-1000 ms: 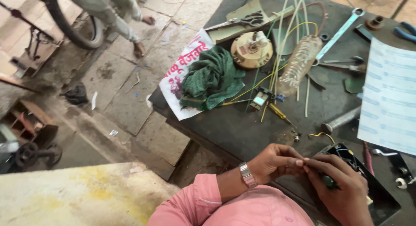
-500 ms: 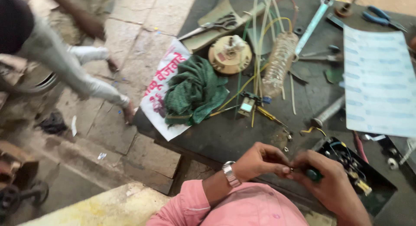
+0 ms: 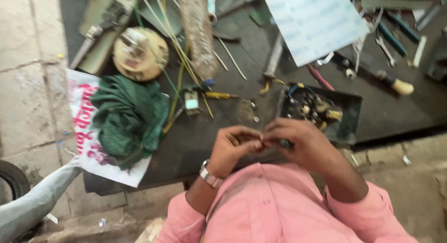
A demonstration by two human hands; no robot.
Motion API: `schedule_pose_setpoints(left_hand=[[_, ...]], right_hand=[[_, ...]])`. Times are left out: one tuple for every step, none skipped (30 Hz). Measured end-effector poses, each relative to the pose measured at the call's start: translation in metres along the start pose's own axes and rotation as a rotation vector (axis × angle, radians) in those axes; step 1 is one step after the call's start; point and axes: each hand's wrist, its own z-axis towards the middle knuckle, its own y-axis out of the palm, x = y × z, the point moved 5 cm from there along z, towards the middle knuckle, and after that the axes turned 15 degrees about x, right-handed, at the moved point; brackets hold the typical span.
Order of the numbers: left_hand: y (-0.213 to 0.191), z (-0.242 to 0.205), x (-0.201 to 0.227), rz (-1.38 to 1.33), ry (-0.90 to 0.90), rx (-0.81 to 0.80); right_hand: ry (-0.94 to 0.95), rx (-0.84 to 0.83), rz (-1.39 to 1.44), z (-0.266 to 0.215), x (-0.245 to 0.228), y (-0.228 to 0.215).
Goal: The person uses a green-handled screwdriver to tighten screws on a small black electrical component placed on a cluttered workbench. They repeatedly pick up small metal parts and insert them into the component while adjusting connections.
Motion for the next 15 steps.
schedule_pose_setpoints(left_hand=[[0.004, 0.003, -0.001, -0.001, 0.014, 0.001], [0.011, 0.003, -0.005, 0.004, 0.025, 0.007], [0.016, 0.005, -0.006, 0.012, 0.050, 0.017], [0.021, 0.006, -0.006, 0.019, 0.074, 0.028], [0.026, 0.006, -0.007, 0.025, 0.084, 0.041], [0.031, 0.005, -0.009, 0.030, 0.094, 0.053], [0.035, 0.006, -0.010, 0.036, 0.109, 0.067], [0.039, 0.005, -0.012, 0.029, 0.111, 0.086], [0.043, 0.006, -0.014, 0.021, 0.116, 0.105], [0.047, 0.006, -0.016, 0.013, 0.120, 0.123], [0.051, 0.007, -0.018, 0.001, 0.132, 0.136], [0.054, 0.007, -0.020, -0.010, 0.144, 0.149], [0.058, 0.007, -0.022, -0.021, 0.154, 0.161], [0.061, 0.005, -0.024, -0.001, 0.173, 0.185], [0.064, 0.005, -0.025, 0.020, 0.194, 0.208]], right_hand=[[-0.001, 0.005, -0.009, 0.000, 0.003, -0.005], [-0.002, 0.011, -0.018, 0.000, 0.005, -0.011], [0.006, 0.019, -0.001, 0.001, 0.008, -0.016], [0.013, 0.028, 0.016, 0.000, 0.010, -0.021], [0.016, 0.035, 0.038, -0.002, 0.010, -0.024], [0.081, 0.039, 0.042, -0.004, 0.013, -0.028], [0.140, 0.043, 0.046, -0.005, 0.018, -0.031], [0.199, 0.046, 0.049, -0.007, 0.023, -0.033], [0.192, 0.053, 0.051, -0.007, 0.025, -0.037], [0.185, 0.060, 0.053, -0.008, 0.027, -0.039], [0.178, 0.069, 0.054, -0.008, 0.029, -0.042], [0.163, 0.071, 0.061, -0.009, 0.031, -0.044], [0.150, 0.075, 0.069, -0.011, 0.032, -0.046], [0.137, 0.079, 0.078, -0.013, 0.033, -0.049], [0.133, 0.082, 0.069, -0.014, 0.035, -0.050]])
